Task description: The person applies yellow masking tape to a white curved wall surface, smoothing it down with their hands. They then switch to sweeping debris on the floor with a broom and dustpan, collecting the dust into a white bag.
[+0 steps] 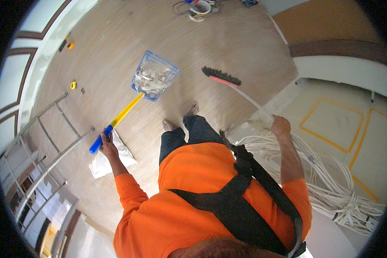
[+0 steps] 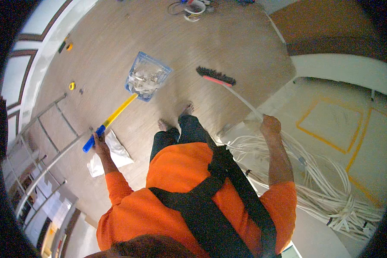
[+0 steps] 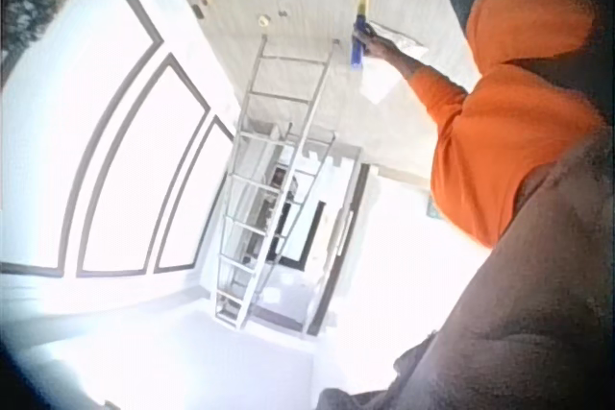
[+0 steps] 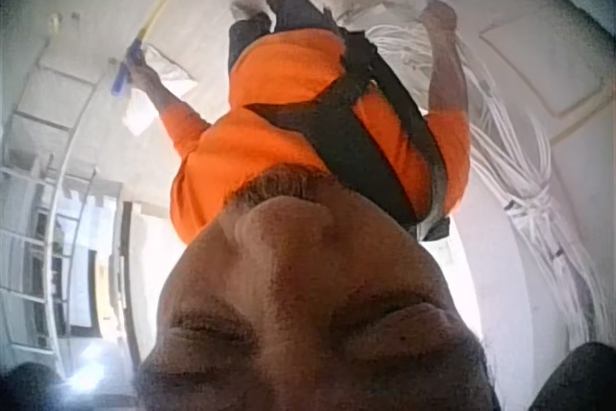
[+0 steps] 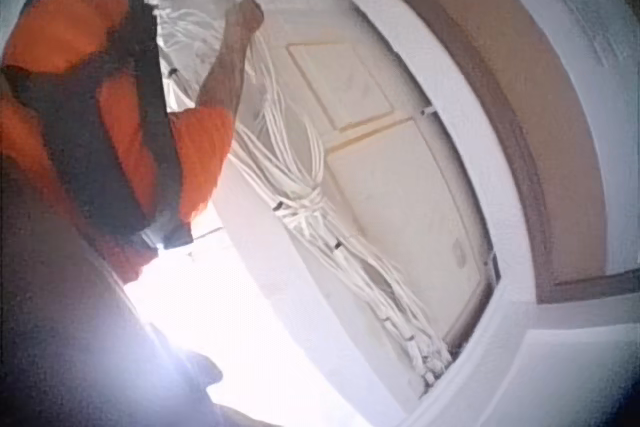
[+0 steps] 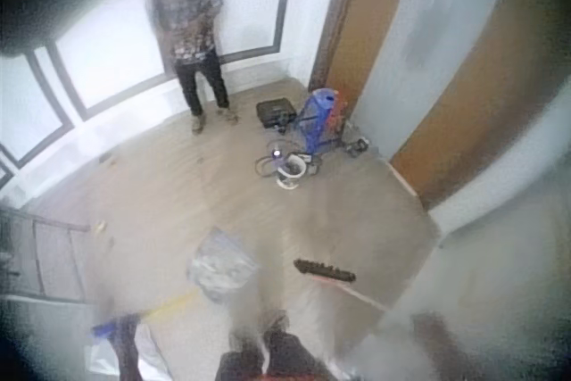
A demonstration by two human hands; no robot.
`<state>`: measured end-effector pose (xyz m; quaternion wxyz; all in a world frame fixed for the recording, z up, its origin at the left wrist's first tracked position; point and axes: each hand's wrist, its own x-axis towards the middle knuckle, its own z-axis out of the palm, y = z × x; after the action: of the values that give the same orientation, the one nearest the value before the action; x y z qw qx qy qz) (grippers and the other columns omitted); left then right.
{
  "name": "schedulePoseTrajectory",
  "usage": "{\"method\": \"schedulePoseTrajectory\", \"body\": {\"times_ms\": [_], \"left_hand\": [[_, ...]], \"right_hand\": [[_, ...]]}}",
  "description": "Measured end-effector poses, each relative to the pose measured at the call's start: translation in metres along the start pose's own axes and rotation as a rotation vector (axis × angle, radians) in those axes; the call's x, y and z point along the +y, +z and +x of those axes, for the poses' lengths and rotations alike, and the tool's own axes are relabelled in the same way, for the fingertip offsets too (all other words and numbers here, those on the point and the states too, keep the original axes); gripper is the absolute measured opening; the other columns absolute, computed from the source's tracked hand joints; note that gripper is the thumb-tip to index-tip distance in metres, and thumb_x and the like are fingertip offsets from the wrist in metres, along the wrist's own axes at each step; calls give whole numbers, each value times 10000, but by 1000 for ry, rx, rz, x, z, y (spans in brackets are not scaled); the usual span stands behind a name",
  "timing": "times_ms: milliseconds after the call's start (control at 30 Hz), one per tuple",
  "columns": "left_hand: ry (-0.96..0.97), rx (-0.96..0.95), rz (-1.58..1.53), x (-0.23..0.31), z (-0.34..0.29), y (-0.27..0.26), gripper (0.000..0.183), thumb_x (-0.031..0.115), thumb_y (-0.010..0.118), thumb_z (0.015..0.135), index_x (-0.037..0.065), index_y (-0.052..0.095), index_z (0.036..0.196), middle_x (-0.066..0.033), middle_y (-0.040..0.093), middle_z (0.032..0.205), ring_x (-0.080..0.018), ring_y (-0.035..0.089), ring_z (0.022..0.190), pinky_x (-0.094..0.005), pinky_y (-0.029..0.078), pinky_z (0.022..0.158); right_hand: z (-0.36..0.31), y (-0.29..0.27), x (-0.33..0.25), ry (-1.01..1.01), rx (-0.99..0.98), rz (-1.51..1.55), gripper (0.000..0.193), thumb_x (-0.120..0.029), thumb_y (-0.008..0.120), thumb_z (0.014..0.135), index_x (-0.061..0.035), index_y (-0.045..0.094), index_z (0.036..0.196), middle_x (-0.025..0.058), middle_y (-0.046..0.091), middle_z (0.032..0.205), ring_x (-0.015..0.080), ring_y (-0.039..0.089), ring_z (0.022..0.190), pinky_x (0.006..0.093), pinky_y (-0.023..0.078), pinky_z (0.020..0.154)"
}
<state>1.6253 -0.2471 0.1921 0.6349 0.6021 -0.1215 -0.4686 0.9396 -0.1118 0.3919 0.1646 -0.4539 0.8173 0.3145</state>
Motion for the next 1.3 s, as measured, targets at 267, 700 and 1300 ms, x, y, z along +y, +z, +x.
{"method": "schedulePoseTrajectory", "body": {"times_ms": [267, 700, 1300], "left_hand": [[52, 96, -72, 19, -32, -109, 269, 82, 621, 886, -7, 500, 1110, -137, 590, 1096, -252, 580, 1066, -454, 519, 915], [-4, 731, -349, -72, -163, 14, 271, 157, 658, 869, 37, 526, 1072, -109, 610, 1039, -243, 619, 1019, -418, 543, 859], [171, 1269, -410, -143, -198, 185, 289, 118, 633, 885, -17, 502, 1104, -139, 598, 1063, -264, 617, 1035, -436, 553, 839]], "right_hand": [[39, 144, 38, -288, 29, -158, 336, -213, 518, 841, -77, 587, 1141, 177, 639, 976, 342, 622, 922, 464, 508, 776], [309, -47, -20, -491, -99, -288, 357, -268, 503, 888, -62, 605, 1160, 191, 614, 1143, 354, 582, 1052, 461, 464, 890], [651, -267, -379, -1288, 164, -627, 460, -245, 618, 838, 34, 575, 1201, 260, 653, 979, 323, 654, 878, 362, 501, 783]]}}
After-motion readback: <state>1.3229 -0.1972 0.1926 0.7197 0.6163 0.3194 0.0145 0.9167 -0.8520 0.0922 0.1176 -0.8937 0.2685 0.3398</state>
